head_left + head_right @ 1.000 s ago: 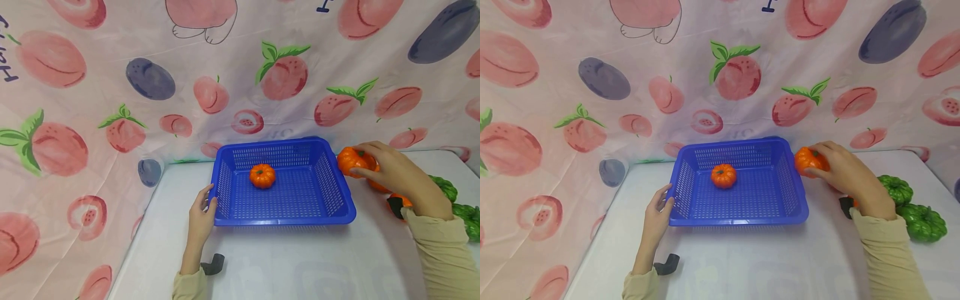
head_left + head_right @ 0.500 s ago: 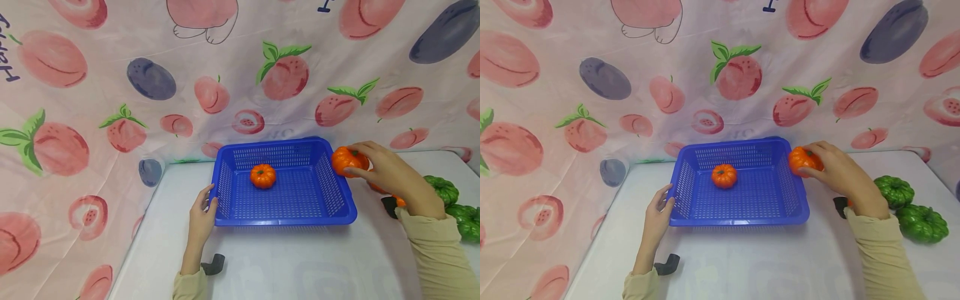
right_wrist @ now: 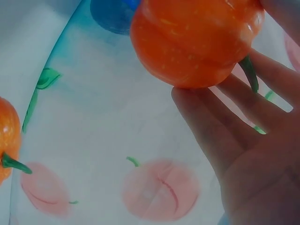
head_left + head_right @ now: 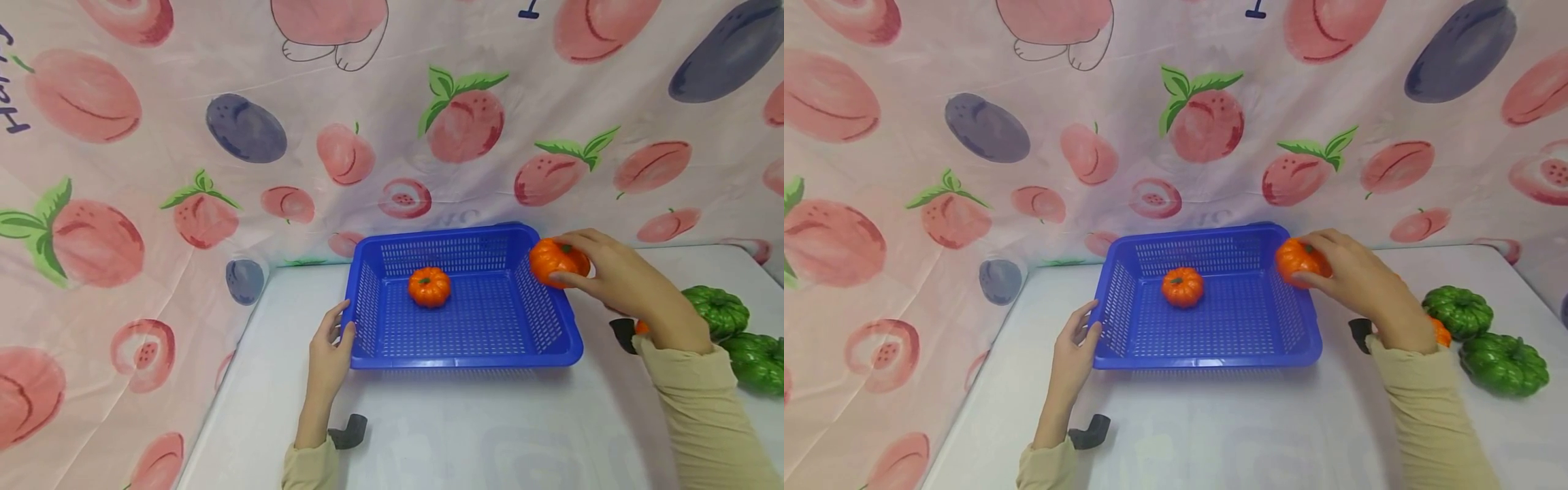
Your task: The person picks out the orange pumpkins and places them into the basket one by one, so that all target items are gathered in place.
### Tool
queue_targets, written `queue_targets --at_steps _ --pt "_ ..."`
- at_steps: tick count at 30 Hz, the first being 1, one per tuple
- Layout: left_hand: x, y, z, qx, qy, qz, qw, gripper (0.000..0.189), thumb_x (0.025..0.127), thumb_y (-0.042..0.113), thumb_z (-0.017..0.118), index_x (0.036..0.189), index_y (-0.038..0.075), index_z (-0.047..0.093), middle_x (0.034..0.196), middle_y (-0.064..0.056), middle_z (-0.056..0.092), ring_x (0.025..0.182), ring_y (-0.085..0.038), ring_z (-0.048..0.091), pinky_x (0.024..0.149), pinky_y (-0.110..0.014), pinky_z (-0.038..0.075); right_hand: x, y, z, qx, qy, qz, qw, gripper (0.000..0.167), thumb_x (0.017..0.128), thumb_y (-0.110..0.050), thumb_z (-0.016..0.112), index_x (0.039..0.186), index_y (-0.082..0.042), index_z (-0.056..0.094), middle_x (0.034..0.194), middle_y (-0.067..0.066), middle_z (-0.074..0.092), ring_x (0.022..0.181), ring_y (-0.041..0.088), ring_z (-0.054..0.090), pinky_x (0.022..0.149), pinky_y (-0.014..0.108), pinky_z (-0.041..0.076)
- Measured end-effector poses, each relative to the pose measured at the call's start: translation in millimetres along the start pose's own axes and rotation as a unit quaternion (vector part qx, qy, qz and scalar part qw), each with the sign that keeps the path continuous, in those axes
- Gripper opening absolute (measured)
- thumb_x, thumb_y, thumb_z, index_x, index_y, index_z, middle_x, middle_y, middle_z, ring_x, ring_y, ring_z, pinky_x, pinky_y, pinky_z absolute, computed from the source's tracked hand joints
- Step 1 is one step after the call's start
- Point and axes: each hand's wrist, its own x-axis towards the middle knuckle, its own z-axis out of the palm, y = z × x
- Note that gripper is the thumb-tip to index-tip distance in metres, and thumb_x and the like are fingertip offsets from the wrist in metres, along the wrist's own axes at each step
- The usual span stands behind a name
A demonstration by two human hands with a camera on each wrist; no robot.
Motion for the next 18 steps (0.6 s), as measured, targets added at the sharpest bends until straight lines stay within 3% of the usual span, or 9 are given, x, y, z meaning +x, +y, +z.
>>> queue_targets --at_steps 18 --pt "0.3 2.5 0.1 0.001 0.000 -0.005 1.0000 0.041 0.101 0.008 0.054 0.141 0.015 0.053 0.129 -0.018 0.061 0.112 -0.033 0.064 0.093 -0.051 0.053 7.5 -12 3 -0.003 -0.002 -0.019 0.9998 0.064 0.090 -0.036 0.073 0.139 -0.002 0.052 0.140 0.026 0.048 0.124 0.046 0.048 0.099 0.064 0.044"
